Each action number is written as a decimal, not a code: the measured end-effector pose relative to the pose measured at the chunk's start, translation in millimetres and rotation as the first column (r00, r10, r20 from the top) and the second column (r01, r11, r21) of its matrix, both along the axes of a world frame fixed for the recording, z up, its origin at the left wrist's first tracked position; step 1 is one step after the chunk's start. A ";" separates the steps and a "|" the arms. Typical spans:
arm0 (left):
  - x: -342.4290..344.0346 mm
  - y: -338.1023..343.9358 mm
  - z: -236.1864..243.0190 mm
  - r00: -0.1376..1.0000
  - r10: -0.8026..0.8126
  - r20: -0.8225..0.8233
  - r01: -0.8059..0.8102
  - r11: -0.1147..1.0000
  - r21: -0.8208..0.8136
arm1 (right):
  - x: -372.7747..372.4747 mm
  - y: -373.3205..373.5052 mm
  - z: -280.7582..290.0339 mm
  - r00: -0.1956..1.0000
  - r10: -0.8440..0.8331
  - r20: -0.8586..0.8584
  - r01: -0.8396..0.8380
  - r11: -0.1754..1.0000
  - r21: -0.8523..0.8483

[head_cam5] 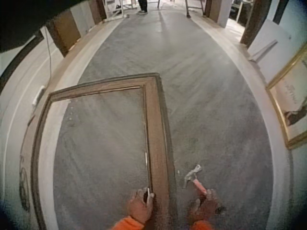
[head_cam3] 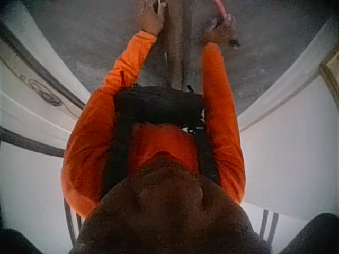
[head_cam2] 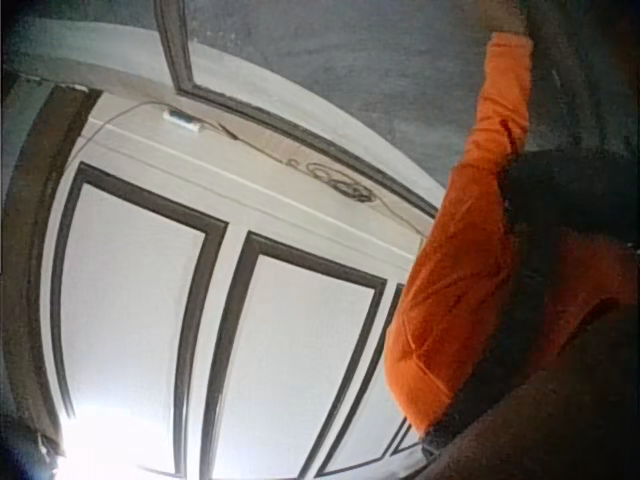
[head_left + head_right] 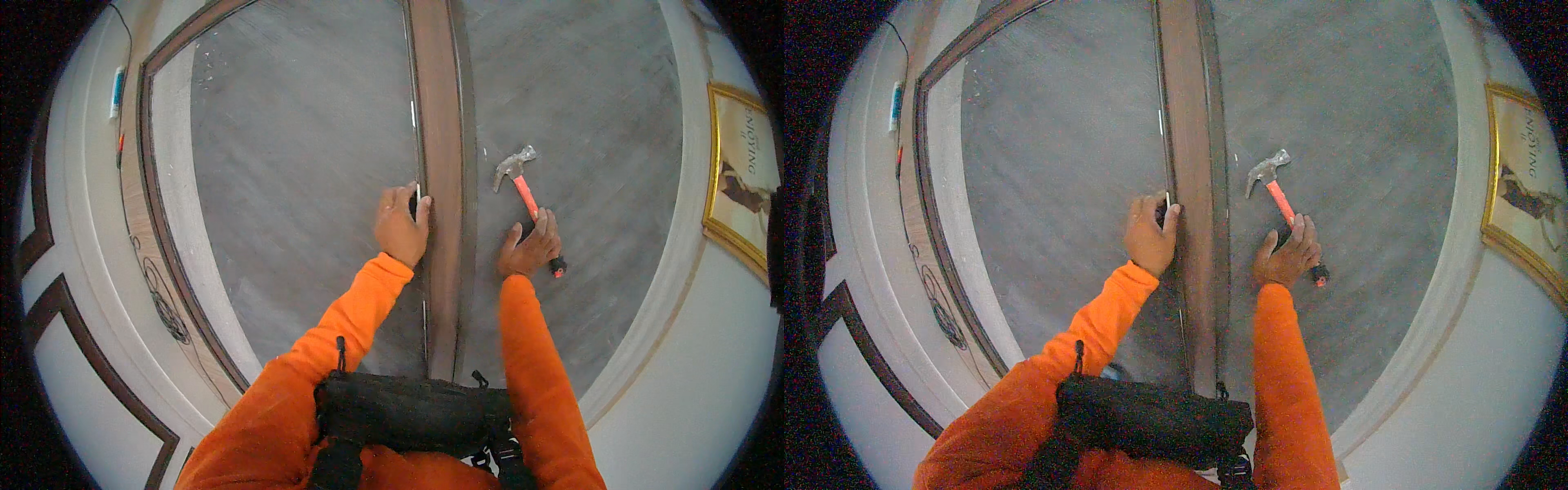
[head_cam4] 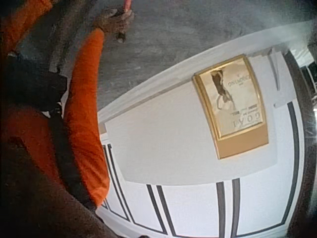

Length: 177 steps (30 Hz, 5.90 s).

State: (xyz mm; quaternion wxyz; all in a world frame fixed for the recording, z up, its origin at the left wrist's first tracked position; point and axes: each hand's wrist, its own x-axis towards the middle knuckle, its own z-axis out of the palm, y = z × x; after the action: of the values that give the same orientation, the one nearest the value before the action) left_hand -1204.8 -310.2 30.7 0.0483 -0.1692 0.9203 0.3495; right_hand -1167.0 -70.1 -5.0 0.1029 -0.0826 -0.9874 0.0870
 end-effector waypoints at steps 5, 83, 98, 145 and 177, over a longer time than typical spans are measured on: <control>-13.6 -8.3 -2.8 0.967 0.178 0.184 -0.232 0.914 0.333 | -2.7 -4.3 1.0 1.000 -0.002 0.012 0.002 1.000 -0.011; 48.4 19.8 12.4 0.984 0.131 0.123 -0.143 0.985 0.095 | 0.7 -2.0 -20.9 0.993 0.060 -0.097 -0.050 0.993 0.108; 30.6 2.5 -5.4 0.836 0.367 0.408 -0.531 0.729 0.432 | 0.6 -3.7 -19.6 0.994 0.045 -0.102 -0.037 0.996 0.077; -187.1 -299.5 25.1 0.997 -0.041 -0.065 0.036 0.996 -0.079 | 1.0 -2.6 -9.7 0.998 0.019 -0.064 -0.014 0.997 0.076; -155.8 -40.1 -22.1 0.997 0.051 0.064 -0.065 0.970 0.234 | 0.4 -2.0 -12.0 0.998 0.032 -0.060 -0.028 0.997 0.072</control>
State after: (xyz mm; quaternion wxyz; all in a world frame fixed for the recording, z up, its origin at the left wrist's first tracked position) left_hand -1360.6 -350.3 8.6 0.0844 -0.1990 0.8650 0.4528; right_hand -1166.6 -72.1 -17.0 0.1345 -0.0615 -0.9874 0.0558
